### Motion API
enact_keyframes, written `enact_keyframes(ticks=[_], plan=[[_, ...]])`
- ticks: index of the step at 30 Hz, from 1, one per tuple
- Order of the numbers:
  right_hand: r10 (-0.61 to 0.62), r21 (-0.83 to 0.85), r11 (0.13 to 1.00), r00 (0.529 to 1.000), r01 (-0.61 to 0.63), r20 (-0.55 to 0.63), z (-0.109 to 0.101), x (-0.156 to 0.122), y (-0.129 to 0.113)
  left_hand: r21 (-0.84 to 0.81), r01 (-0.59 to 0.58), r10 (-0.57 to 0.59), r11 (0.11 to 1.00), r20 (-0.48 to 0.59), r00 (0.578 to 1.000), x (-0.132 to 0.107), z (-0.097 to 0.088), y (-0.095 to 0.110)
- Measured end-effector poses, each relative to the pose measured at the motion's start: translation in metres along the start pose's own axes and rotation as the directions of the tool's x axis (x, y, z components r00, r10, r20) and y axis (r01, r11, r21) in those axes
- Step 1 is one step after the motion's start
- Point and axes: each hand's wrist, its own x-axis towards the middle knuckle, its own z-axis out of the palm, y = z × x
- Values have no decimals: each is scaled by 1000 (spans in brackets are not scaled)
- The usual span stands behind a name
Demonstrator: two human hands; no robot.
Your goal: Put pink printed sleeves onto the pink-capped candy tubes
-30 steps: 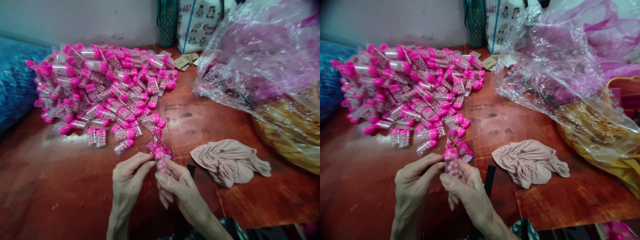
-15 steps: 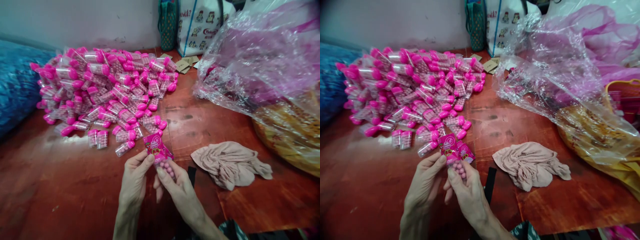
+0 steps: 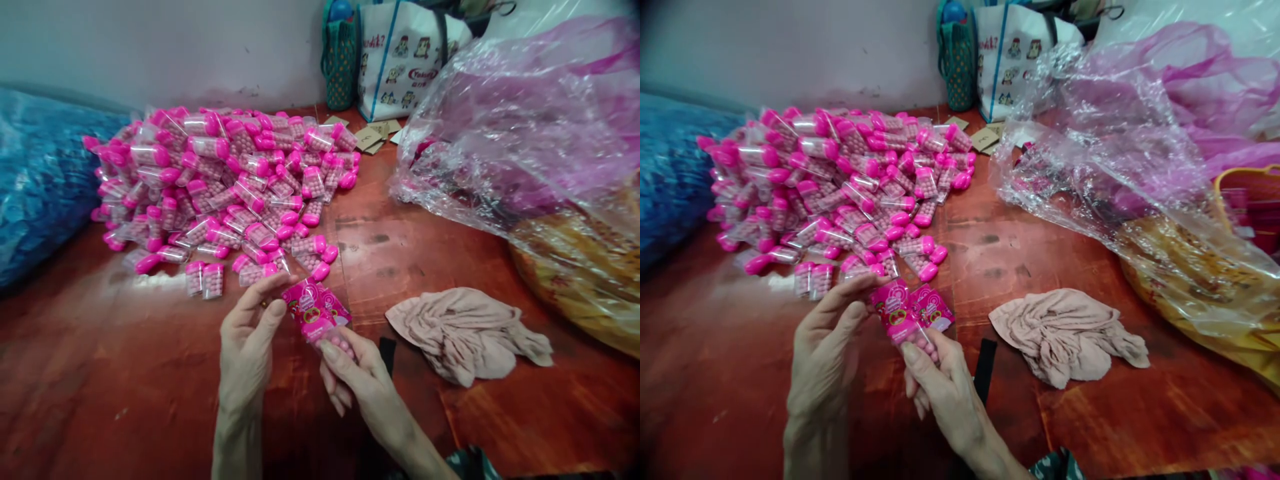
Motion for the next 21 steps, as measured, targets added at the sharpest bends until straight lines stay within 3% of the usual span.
enact_keyframes(ticks=[5,13,17,21], plan=[[3,-7,1000,1000,-3,-15,-2,1,0,180,92,-117,979,132,984,14,-10,8],[-10,-156,988,1000,6,-30,-10,4,-1,174,45,-78,984,187,979,20,-10,9],[-38,-238,971,999,33,-19,-10,5,-4,125,-40,22,991,141,990,17,-6,2],[-45,-205,978,999,41,-12,-7,6,-6,97,-109,106,989,39,994,13,1,-5]])
